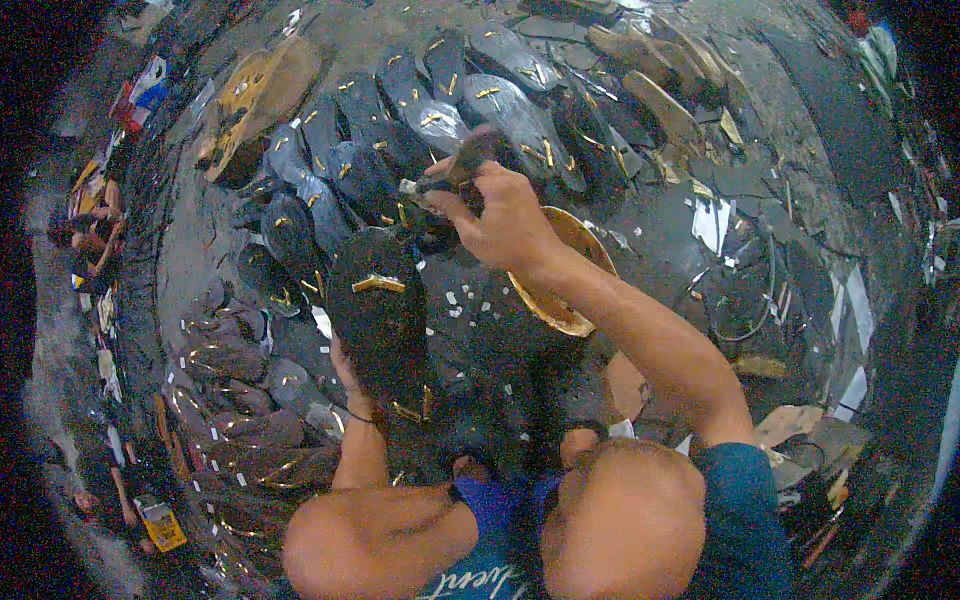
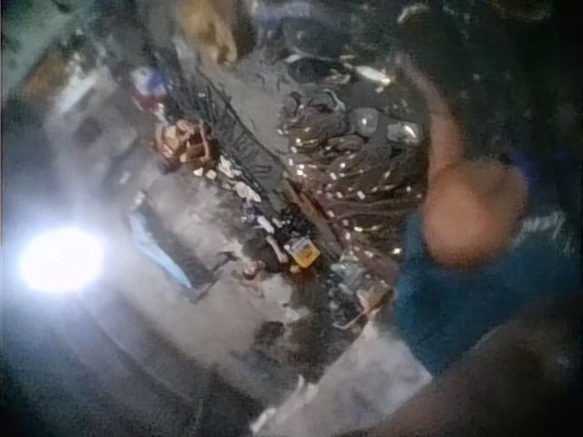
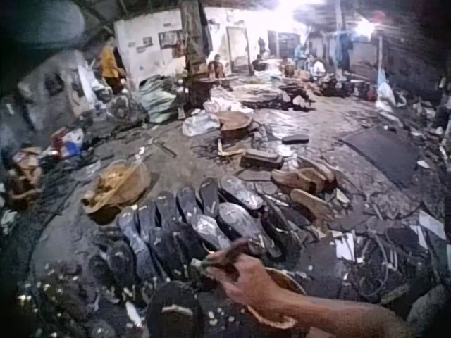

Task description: The person sits on the floor and repeatedly picks up black sandals, applies a gold-colored substance to the straps using a brush, and places them back in a pile. The process is repeated for multiple sandals throughout the clip.

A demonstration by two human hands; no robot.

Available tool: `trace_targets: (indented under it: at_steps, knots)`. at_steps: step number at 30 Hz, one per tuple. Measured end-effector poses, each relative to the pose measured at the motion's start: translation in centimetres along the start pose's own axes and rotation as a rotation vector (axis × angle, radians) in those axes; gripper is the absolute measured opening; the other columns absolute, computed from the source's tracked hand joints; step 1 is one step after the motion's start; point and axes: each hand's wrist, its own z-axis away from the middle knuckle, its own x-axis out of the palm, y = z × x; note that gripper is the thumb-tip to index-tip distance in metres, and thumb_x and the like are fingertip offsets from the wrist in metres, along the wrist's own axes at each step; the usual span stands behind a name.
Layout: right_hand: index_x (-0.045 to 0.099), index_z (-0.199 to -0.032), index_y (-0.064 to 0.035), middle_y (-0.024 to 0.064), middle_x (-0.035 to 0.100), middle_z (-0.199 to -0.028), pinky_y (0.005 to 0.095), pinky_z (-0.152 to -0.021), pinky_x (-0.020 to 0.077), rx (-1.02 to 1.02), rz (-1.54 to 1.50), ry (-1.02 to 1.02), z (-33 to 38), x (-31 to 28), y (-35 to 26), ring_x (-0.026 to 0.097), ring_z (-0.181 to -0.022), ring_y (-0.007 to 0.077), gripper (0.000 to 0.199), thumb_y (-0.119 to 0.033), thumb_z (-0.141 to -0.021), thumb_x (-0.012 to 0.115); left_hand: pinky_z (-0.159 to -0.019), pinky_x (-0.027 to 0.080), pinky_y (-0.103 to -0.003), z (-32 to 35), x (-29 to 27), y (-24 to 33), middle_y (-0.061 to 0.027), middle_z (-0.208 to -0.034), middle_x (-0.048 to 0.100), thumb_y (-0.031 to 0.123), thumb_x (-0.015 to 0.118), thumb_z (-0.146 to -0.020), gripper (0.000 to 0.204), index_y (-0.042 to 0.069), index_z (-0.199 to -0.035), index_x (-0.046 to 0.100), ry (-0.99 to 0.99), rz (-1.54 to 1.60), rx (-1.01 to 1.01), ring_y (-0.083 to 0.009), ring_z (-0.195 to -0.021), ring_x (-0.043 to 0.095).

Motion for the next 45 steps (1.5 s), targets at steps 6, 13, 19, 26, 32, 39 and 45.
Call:
trace_targets:
  at_steps: [6,13,19,26,32,39,45]
  knots:
    - [0.069,-0.1,-0.0087,0.01,0.07,-0.098,0.0357,-0.082,0.0514,-0.052,-0.344,-0.5,10.1,2.0,-5.2,0.066,-0.097,0.0228,0.019,-0.005,-0.081,0.068,-0.101,0.045,-0.044,-2.5,-2.2,2.6,-0.0142,-0.131,0.056,0.043,0.03,-0.1,0.057,0.003,-0.137,0.046,0.346,-0.01,0.137,-0.0308,-0.116,0.057]
    - [0.069,-0.099,-0.0038,0.0116,0.07,-0.091,0.0345,-0.074,0.0515,0.233,0.468,-0.023,9.6,-5.3,5.5,0.067,-0.084,0.025,0.021,-0.02,-0.087,0.068,-0.098,0.048,-0.048,7.7,-12.5,1.4,-0.0176,-0.12,0.061,0.039,0.034,-0.098,0.053,-0.001,-0.127,0.052,0.589,-0.189,-0.141,-0.0311,-0.104,0.063]
    - [0.064,-0.106,-0.0006,0.0197,0.067,-0.087,0.0394,-0.067,0.051,0.033,0.499,0.19,9.5,-7.9,1.7,0.066,-0.076,0.0348,0.033,-0.024,-0.083,0.07,-0.096,0.049,-0.047,11.0,-11.5,0.9,-0.016,-0.115,0.062,0.039,0.033,-0.098,0.051,0.0,-0.123,0.054,0.637,-0.155,-0.112,-0.0295,-0.1,0.064]
    - [0.064,-0.107,0.0022,0.0215,0.067,-0.093,0.0419,-0.073,0.0528,0.773,0.573,-0.965,11.6,-12.8,-3.7,0.066,-0.08,0.0392,0.034,-0.024,-0.085,0.067,-0.093,0.051,-0.046,6.6,-6.1,2.2,-0.0142,-0.11,0.064,0.038,0.033,-0.098,0.049,0.001,-0.119,0.056,0.441,-0.102,-0.107,-0.0276,-0.094,0.065]
    - [0.063,-0.108,-0.004,0.0085,0.065,-0.102,0.0323,-0.086,0.049,0.249,-0.308,-0.308,5.4,-3.2,-7.7,0.062,-0.096,0.0155,0.025,-0.01,-0.085,0.07,-0.091,0.052,-0.045,-1.4,-0.2,1.9,-0.0127,-0.105,0.065,0.038,0.033,-0.098,0.047,0.002,-0.115,0.058,0.143,0.087,-0.122,-0.0259,-0.089,0.066]
    - [0.066,-0.108,-0.0127,0.0084,0.068,-0.098,0.0379,-0.079,0.0504,-0.336,-0.174,-0.256,3.3,2.7,-3.5,0.065,-0.09,0.0272,0.033,-0.007,-0.076,0.071,-0.08,0.054,-0.037,-1.2,1.8,0.3,-0.0097,-0.111,0.063,0.051,0.034,-0.097,0.055,0.007,-0.123,0.055,0.177,-0.24,0.047,-0.023,-0.095,0.064]
    - [0.063,-0.119,-0.0144,0.0028,0.064,-0.098,0.0359,-0.075,0.0474,-0.618,-0.189,-0.52,9.7,2.7,-5.4,0.06,-0.086,0.0244,0.049,-0.012,-0.071,0.071,-0.095,0.044,-0.035,-2.6,-1.0,5.5,-0.0118,-0.114,0.054,0.031,0.061,-0.088,0.048,-0.001,-0.122,0.049,-0.112,0.325,-0.093,-0.0216,-0.111,0.051]
